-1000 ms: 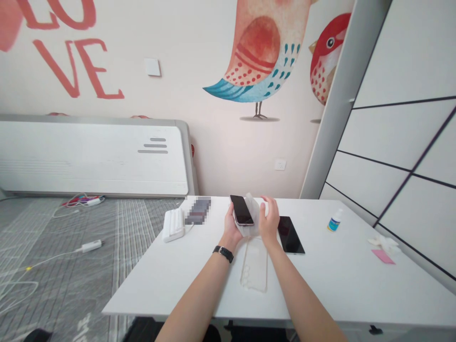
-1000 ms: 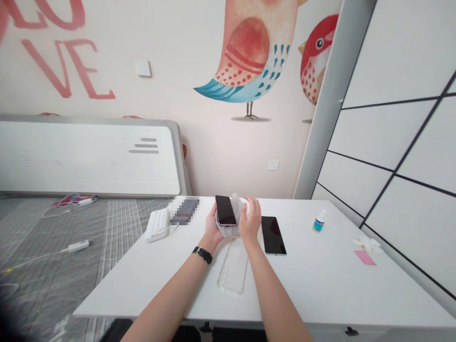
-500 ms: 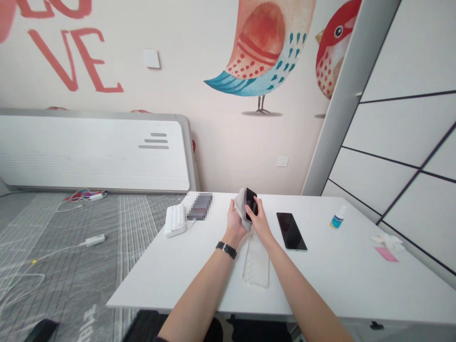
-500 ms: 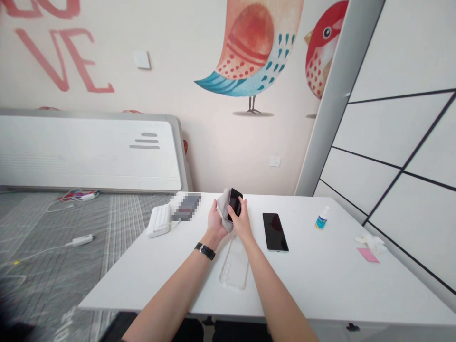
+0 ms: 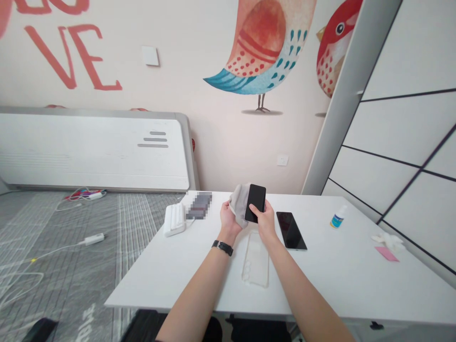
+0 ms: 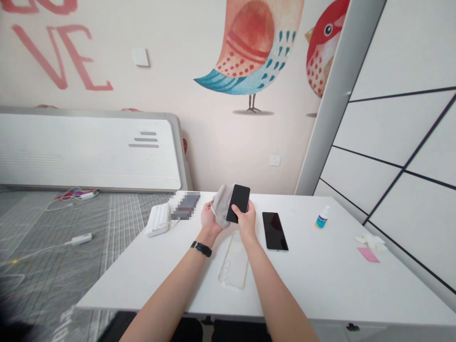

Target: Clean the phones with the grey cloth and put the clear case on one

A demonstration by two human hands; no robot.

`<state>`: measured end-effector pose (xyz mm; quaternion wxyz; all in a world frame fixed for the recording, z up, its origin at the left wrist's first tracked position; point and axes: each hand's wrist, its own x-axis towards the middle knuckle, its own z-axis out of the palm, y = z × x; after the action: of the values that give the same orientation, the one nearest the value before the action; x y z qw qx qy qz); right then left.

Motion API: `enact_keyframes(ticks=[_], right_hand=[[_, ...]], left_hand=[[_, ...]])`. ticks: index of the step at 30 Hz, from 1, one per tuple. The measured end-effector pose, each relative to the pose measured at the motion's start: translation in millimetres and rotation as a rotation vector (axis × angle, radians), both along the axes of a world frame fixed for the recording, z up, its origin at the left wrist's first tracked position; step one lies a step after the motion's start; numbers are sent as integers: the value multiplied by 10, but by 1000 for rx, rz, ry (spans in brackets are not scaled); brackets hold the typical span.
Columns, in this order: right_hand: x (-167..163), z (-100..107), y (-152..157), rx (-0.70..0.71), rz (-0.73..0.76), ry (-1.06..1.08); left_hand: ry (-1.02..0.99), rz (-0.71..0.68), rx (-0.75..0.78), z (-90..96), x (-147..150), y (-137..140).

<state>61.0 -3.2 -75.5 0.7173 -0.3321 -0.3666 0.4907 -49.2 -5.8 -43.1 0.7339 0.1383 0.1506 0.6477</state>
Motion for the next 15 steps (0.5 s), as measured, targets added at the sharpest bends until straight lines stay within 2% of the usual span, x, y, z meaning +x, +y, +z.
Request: enact_keyframes(ticks=[8, 12, 15], right_hand=[[99, 206, -44, -16, 180, 336], [143, 228, -45, -73, 292, 389], [51, 200, -86, -106, 398, 376]], left_hand=[[84, 76, 80, 128, -267, -26], [233, 161, 146, 247, -370, -45], [432, 198, 186, 294, -217, -67]])
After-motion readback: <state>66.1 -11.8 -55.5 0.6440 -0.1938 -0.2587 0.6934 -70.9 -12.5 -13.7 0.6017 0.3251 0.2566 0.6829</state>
